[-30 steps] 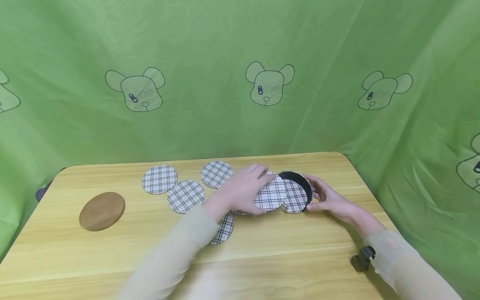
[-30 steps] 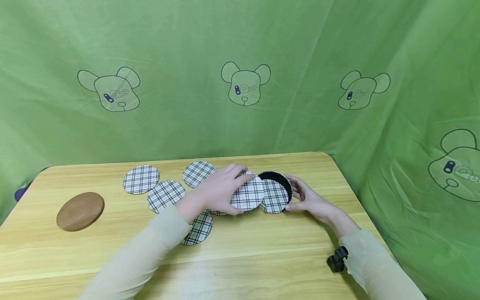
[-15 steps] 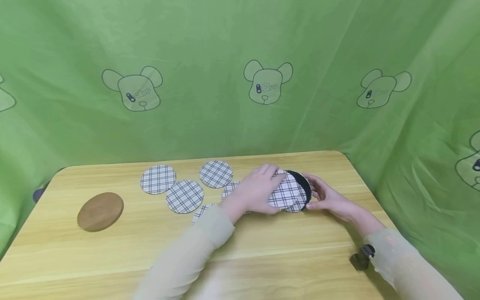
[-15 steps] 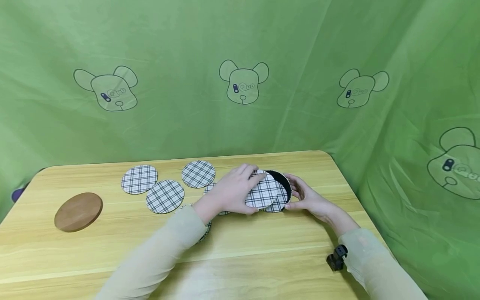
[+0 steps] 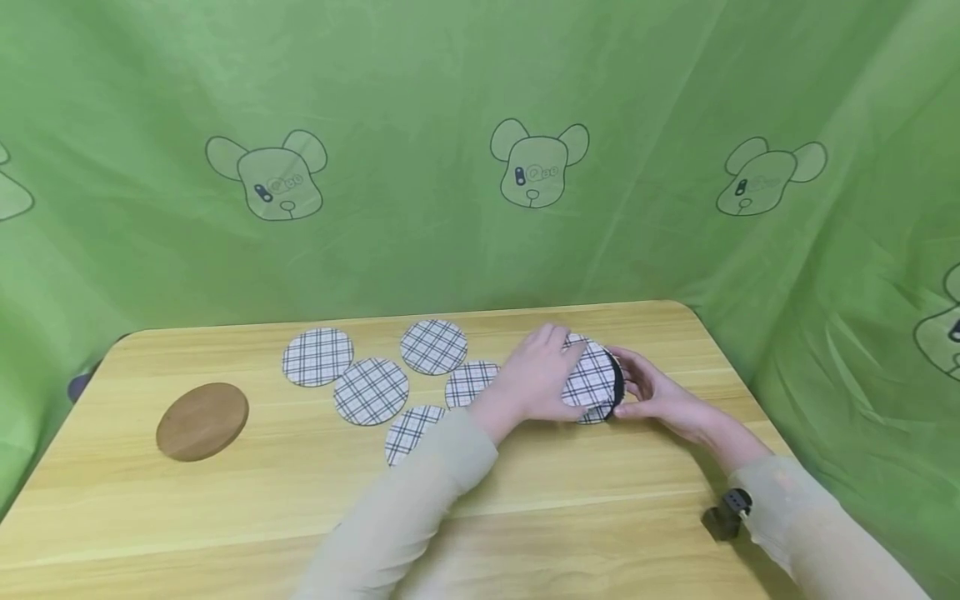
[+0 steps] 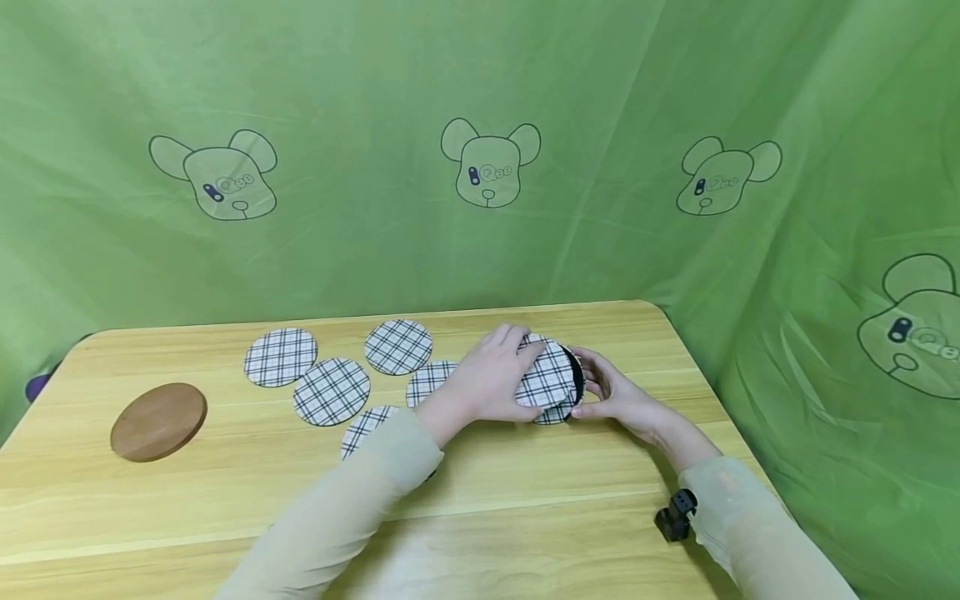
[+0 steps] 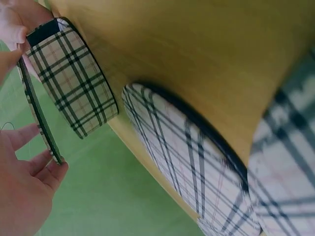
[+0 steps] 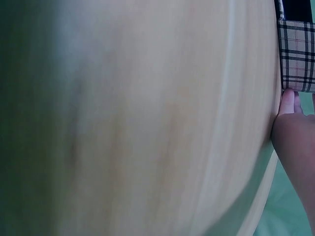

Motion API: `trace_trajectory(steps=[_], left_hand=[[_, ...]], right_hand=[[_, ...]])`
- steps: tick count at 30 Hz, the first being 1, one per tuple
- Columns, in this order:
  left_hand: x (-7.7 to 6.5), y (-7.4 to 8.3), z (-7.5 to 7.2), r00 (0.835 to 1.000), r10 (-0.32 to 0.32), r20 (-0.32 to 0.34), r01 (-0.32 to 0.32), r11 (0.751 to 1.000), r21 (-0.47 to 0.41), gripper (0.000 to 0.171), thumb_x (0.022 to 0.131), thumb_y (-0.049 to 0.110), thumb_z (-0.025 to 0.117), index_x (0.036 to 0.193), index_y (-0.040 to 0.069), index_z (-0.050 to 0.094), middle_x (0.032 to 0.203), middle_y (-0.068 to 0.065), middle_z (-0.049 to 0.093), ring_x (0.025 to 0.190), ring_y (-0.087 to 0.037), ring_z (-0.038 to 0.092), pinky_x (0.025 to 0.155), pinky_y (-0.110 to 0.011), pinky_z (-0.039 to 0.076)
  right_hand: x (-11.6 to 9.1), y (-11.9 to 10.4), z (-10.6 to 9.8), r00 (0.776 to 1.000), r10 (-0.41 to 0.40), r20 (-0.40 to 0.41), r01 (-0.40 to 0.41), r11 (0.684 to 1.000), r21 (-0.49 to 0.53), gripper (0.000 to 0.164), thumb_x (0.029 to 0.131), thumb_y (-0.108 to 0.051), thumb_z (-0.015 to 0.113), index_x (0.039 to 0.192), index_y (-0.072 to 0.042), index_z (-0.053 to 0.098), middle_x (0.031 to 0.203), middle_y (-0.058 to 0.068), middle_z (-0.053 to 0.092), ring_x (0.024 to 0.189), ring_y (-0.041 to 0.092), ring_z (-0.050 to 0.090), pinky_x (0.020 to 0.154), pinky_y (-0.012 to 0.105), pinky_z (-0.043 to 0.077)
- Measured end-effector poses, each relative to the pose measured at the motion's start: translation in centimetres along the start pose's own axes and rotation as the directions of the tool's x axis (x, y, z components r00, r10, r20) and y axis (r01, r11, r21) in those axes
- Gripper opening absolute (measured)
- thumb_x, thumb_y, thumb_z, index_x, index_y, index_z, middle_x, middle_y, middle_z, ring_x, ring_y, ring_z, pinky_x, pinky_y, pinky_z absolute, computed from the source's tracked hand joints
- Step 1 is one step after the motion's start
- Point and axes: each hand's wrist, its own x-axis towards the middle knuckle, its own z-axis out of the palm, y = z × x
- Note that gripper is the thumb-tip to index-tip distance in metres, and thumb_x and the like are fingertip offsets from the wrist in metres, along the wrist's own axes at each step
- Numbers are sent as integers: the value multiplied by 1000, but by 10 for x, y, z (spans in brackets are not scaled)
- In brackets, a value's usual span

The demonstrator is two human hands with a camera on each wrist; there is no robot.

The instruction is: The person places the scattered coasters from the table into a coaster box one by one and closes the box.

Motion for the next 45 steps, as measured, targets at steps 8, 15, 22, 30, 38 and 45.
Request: trace_trajectory(steps=[8, 15, 22, 30, 38, 45], left_hand=[[4, 9, 4, 1000, -28, 0, 28, 999, 19, 101, 83, 75, 71, 158, 10, 49, 158, -14, 47, 148, -28, 43, 133, -40, 32], [7, 15, 9, 999, -31, -16, 31, 999, 41, 99, 83, 76, 70, 155, 10, 52, 154, -13, 50, 144, -26, 45, 131, -38, 36], [11, 18, 11, 999, -36, 0, 36, 997, 67, 99, 83, 77, 69, 156, 11, 51, 155, -11, 49, 144, -24, 45, 132, -35, 35], [13, 20, 17, 999, -33, 33, 30, 997, 69, 97, 83, 76, 70, 155, 12, 52, 158, -12, 48, 146, -24, 44, 132, -35, 34], [13, 20, 21, 999, -34, 38, 31, 996, 88, 92, 84, 76, 69, 152, 15, 55, 158, -12, 50, 147, -25, 45, 132, -35, 33], [13, 21, 22, 999, -41, 35, 39, 997, 73, 92, 84, 76, 69, 152, 15, 55, 157, -10, 50, 144, -23, 46, 130, -33, 36]], right_hand=[[2, -1, 0, 1000, -5, 0, 5, 1000, -2, 102, 89, 6, 75, 168, 1, 10, 171, 34, 10, 129, -9, 49, 108, 6, 42], [3, -2, 0, 1000, -2, 5, 2, 1000, 4, 102, 89, 6, 75, 168, 1, 10, 173, 33, 6, 130, -11, 48, 109, 5, 40], [3, -1, -1, 1000, 0, 4, 0, 1000, -1, 103, 89, 6, 75, 168, 2, 9, 174, 33, 4, 130, -12, 48, 108, 5, 41], [3, 3, -1, 1000, -6, 1, 6, 1000, -3, 104, 87, 7, 76, 167, 2, 9, 172, 35, 5, 132, -8, 47, 108, 6, 43], [2, 5, 0, 1000, -28, 4, 28, 1000, 2, 101, 88, 8, 74, 167, 1, 11, 170, 35, 8, 133, -5, 48, 108, 7, 45], [0, 3, 0, 1000, -30, -1, 30, 1000, -1, 101, 89, 8, 74, 168, 0, 12, 170, 35, 9, 133, -4, 49, 108, 7, 45]])
